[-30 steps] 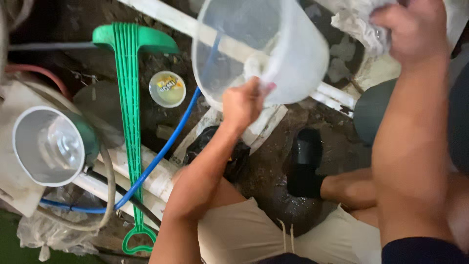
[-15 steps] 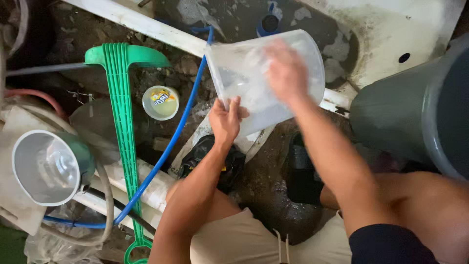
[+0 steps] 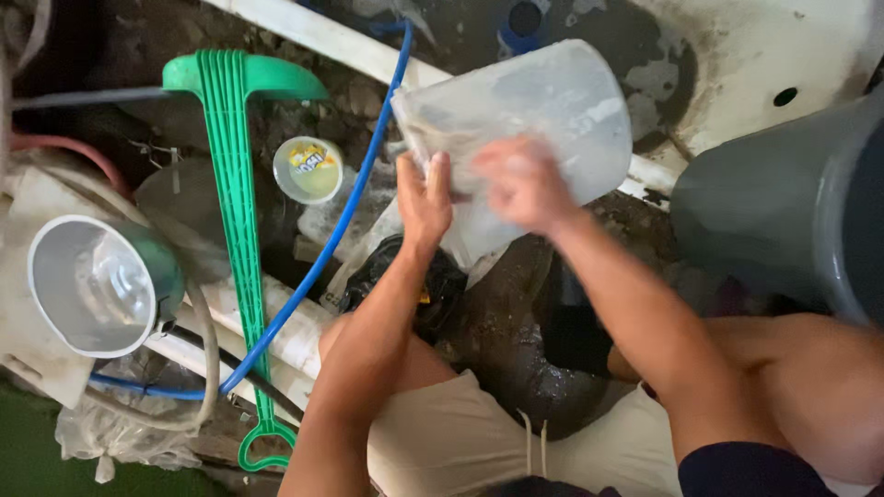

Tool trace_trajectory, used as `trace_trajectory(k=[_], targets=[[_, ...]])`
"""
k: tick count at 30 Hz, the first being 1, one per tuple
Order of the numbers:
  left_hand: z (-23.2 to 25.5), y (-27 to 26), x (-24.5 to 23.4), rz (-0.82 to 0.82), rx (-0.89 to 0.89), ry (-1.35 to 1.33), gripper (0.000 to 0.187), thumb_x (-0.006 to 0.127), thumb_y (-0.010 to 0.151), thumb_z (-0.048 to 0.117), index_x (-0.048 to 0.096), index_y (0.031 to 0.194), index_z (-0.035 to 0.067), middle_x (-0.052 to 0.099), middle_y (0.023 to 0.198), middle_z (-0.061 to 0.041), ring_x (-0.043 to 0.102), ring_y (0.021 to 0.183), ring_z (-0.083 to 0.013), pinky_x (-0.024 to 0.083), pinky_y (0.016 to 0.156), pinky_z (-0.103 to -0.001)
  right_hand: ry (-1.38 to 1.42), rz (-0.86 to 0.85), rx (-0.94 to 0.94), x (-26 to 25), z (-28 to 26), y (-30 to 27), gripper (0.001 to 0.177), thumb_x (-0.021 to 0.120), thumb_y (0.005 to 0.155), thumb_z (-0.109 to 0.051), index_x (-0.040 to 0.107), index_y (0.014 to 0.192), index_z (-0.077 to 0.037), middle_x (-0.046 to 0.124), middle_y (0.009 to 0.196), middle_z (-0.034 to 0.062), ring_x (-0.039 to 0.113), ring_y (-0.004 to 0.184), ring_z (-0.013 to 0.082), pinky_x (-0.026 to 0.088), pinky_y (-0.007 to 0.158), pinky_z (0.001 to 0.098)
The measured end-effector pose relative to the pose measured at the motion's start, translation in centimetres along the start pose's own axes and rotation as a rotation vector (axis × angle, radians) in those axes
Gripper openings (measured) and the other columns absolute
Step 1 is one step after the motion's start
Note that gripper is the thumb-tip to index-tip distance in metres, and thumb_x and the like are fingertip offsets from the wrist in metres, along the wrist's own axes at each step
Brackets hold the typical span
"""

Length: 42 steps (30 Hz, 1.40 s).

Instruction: The person scrubs plastic containers and a metal bowl using a cloth in a bucket of soapy water, then rinses them with water in a bathtub.

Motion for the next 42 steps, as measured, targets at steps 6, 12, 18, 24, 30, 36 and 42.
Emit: trace_trajectory(k=[6, 12, 18, 24, 30, 36, 42], targets=[[2.7, -1.0, -0.1, -0.203, -0.256, -0.448, 0.029, 0.054, 0.102, 0.013, 0.036, 0.119, -0.001, 0.069, 0.088, -0.016, 0.074, 0.064, -0.0237, 0.06, 0.051, -0.035, -0.392, 0.165, 0.33, -5.6, 5.9, 1.3, 0.061, 0.066, 0.083, -0.006, 0.069, 0.144, -0.013, 0.049, 0.15, 0.0239, 0.052, 0.134, 0.0446, 0.041, 0.103, 0.0537], [1.9, -1.5, -1.2, -0.081, 0.385, 0.04, 0.027, 0.06, 0.108, 0.012, 0.04, 0.124, 0.001, 0.069, 0.1, -0.019, 0.072, 0.083, -0.0272, 0.058, 0.071, -0.038, -0.19, 0.059, 0.043, 3.8, -1.8, 5.0, 0.036, 0.074, 0.096, -0.024, 0.072, 0.129, -0.011, 0.066, 0.139, 0.0182, 0.055, 0.13, 0.0434, 0.031, 0.112, 0.0552], [0.4, -2.9, -1.4, -0.356, -0.18, -0.401, 0.037, 0.057, 0.106, 0.013, 0.033, 0.13, -0.003, 0.067, 0.082, -0.013, 0.069, 0.062, -0.0174, 0.057, 0.054, -0.032, -0.179, 0.04, 0.399, -4.2, 8.2, 1.7, 0.029, 0.059, 0.102, -0.018, 0.074, 0.126, -0.012, 0.073, 0.119, 0.0175, 0.067, 0.106, 0.0411, 0.052, 0.095, 0.053], [1.4, -3.1, -1.9, -0.394, -0.079, -0.243, 0.05, 0.056, 0.1, 0.013, 0.027, 0.137, -0.001, 0.064, 0.077, -0.008, 0.066, 0.056, -0.0155, 0.057, 0.05, -0.031, -0.272, -0.034, 0.337, 2.7, -0.1, 6.6, 0.022, 0.064, 0.093, -0.02, 0.071, 0.112, -0.012, 0.07, 0.125, 0.0185, 0.064, 0.114, 0.0407, 0.05, 0.097, 0.0541], [2.4, -1.3, -2.5, -0.321, 0.416, -0.019, 0.055, 0.077, 0.094, 0.003, 0.036, 0.131, 0.003, 0.064, 0.107, -0.022, 0.071, 0.088, -0.0316, 0.059, 0.072, -0.038, -0.001, 0.032, 0.072, 2.8, -3.1, 2.6, 0.039, 0.062, 0.095, -0.007, 0.07, 0.133, -0.009, 0.065, 0.14, 0.015, 0.058, 0.133, 0.0355, 0.04, 0.114, 0.0509], [2.2, -1.0, -1.9, -0.524, -0.113, -0.442, 0.045, 0.059, 0.095, 0.003, 0.028, 0.128, 0.002, 0.058, 0.108, -0.017, 0.077, 0.084, -0.0288, 0.067, 0.06, -0.036, -0.1, 0.144, 0.535, -6.7, 8.0, -2.9, 0.031, 0.052, 0.098, 0.0, 0.073, 0.12, -0.008, 0.071, 0.133, 0.0135, 0.066, 0.125, 0.0331, 0.05, 0.109, 0.045], [2.0, -1.1, -2.0, -0.532, -0.099, -0.328, 0.038, 0.058, 0.101, 0.007, 0.03, 0.126, 0.004, 0.066, 0.092, -0.014, 0.073, 0.07, -0.0246, 0.063, 0.058, -0.036, -0.222, 0.041, 0.388, 2.7, 2.6, 4.2, 0.036, 0.064, 0.094, -0.017, 0.067, 0.127, -0.002, 0.061, 0.137, 0.0235, 0.053, 0.133, 0.0428, 0.042, 0.11, 0.0515]])
Point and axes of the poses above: each hand's wrist, its own y-axis towards the middle knuckle, its own x-axis out of the palm, z = x × y, the point moved 2 cm from there along y, towards the middle knuckle
